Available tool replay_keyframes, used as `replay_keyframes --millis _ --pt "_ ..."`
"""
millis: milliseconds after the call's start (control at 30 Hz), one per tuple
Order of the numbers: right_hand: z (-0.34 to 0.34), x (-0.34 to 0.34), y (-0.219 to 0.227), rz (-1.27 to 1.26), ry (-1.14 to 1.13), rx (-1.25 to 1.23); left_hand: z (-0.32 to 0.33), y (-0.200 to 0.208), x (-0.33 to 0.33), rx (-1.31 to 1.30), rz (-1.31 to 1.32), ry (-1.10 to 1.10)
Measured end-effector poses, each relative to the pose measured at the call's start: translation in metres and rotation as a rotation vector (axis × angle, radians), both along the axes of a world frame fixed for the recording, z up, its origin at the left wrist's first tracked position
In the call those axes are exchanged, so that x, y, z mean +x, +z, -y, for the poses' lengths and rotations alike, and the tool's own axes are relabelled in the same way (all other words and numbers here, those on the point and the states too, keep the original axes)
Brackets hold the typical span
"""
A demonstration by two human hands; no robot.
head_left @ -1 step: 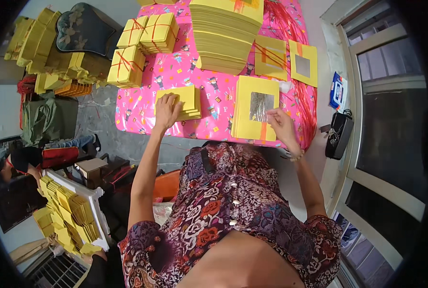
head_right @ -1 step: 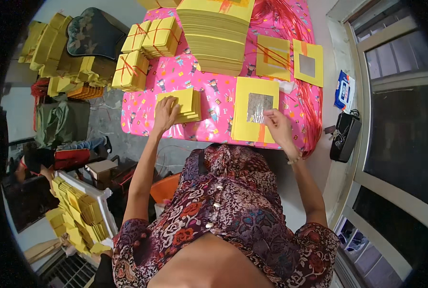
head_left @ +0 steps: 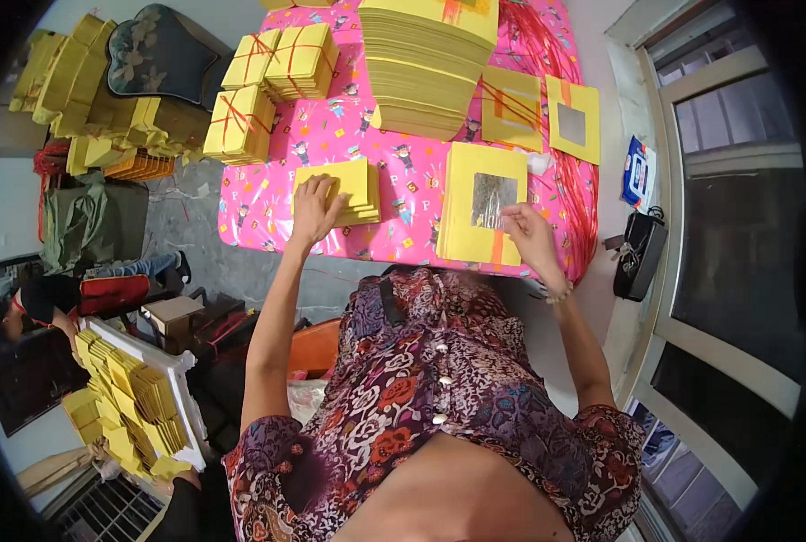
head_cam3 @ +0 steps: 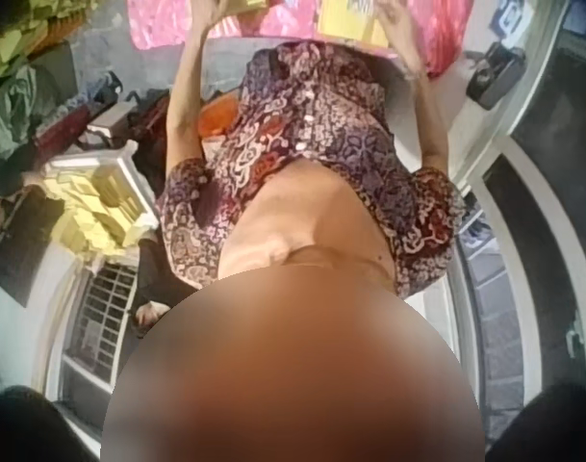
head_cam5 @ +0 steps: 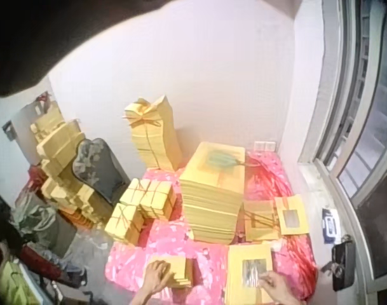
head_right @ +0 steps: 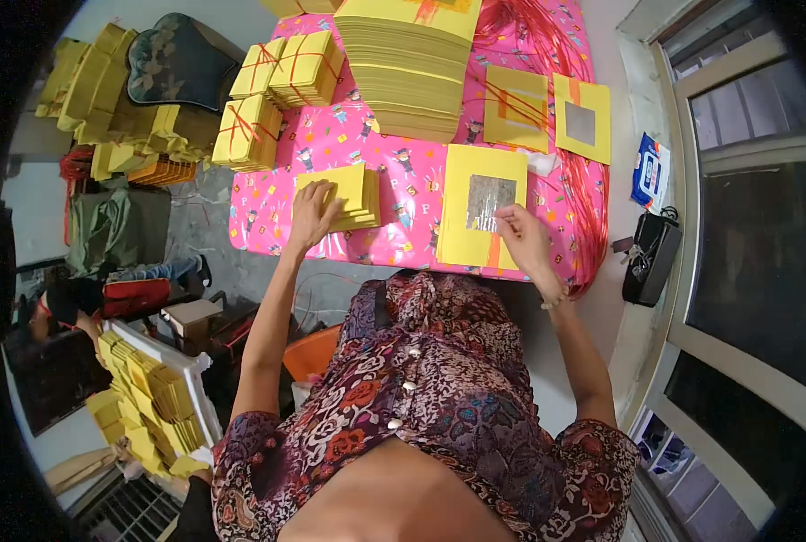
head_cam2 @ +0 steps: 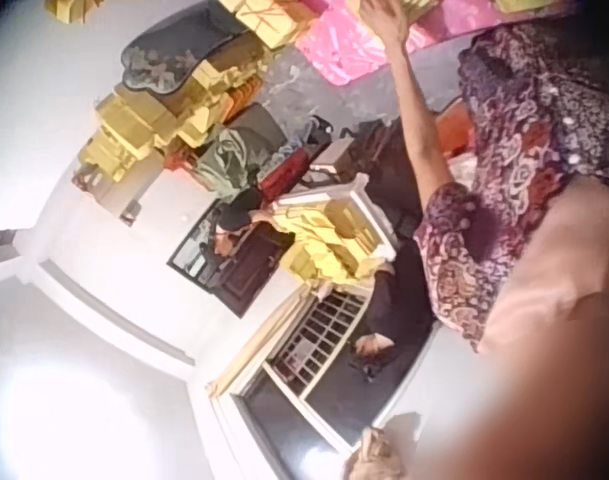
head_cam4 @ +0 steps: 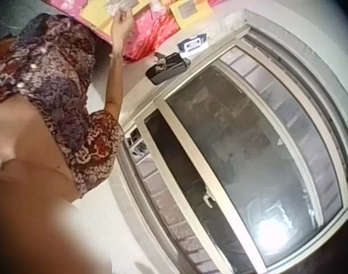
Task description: Organizing and stacking yellow joss paper squares on a table.
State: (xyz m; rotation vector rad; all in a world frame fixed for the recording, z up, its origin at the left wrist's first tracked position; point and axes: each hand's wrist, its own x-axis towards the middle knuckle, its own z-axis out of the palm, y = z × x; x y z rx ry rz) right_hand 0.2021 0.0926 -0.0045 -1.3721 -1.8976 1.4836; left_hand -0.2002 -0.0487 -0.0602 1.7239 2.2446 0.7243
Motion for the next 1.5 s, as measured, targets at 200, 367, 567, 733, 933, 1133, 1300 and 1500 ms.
replay_keyframes --millis 200,367,567,733,933,1133,1300,1500 --pt "0.013 -0.059 0.009 -0.110 0.115 0.132 0.013 0.031 0.009 -0.036 -0.176 -0.154" --pt "0.022 -0.121 -0.007 -0.160 0.292 0.179 0.010 0.026 0.018 -0.066 -0.055 -0.138" --pt "0.024 -0.178 -0.019 -0.024 0.415 0.096 0.014 0.020 0.012 0.068 -0.135 -0.006" --pt "0.025 -0.197 -0.045 0.081 0.404 0.051 0.026 -0.006 -0.013 0.037 0.056 0.611" --pt "0.031 -0.197 -0.039 0.134 0.267 -0.403 0.035 -0.043 -0.027 -0.129 0.283 0.616" --pt "0.040 -0.199 -0.049 0.020 0.228 -0.770 0.041 -0.066 -0.023 -0.139 0.459 0.633" --pt "0.033 -0.204 -0.046 -0.053 0.138 -0.873 0.031 -0.063 -0.026 -0.170 0.480 0.627" --pt "0.025 -0.216 -0.043 -0.166 0.153 -0.983 0.041 -0.088 -0.043 -0.185 0.603 0.604"
